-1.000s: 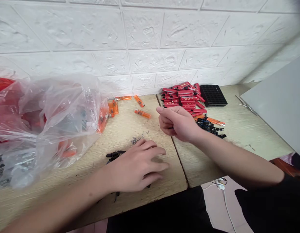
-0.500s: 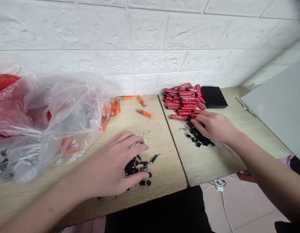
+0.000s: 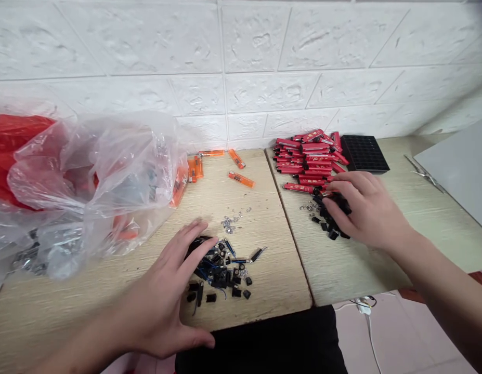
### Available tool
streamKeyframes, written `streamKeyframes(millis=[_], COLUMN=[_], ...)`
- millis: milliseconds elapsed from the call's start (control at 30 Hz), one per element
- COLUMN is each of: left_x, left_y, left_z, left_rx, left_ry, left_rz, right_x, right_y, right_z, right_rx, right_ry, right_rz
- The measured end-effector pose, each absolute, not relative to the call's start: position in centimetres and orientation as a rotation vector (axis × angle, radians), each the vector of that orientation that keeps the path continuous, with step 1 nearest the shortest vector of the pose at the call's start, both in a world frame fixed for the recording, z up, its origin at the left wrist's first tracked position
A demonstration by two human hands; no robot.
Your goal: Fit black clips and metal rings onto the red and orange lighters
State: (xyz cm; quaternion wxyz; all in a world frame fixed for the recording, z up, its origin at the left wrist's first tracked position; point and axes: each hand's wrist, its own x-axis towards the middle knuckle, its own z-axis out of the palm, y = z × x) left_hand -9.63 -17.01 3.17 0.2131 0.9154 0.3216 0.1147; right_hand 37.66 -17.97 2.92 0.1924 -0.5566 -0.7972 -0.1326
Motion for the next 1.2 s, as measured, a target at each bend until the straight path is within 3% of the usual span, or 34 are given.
streamKeyframes(millis=[300,600,800,1000,1200], left_x=[-4.8,2.3,1.8,-4.0,-5.5], left_y=[-15.5,-10.8,-8.9,-16.0,-22.0], left_z=[1.9,0.3,0.6,2.9,0.9], left_rx=[2.491,2.325,2.124,2.42,2.641], left_ry=[1.005,1.058,0.995,0.997,1.11], left_rz=[0.454,0.712,0.898,0.57,0.44], right_x=[25.0,20.7,20.4,23.0,23.9], right_y=[-21.4,-16.9,-12.9,-16.0,-22.8], right_z=[2.4,-0.4,-0.6,1.3,1.7], right_rx=[-1.205,-1.257,-1.117,-1.125,-1.229], right_ry=[-2.49,-2.467,-2.403,-2.383,-2.511], right_rz=[0.337,0.325,0.418,0.492,0.389])
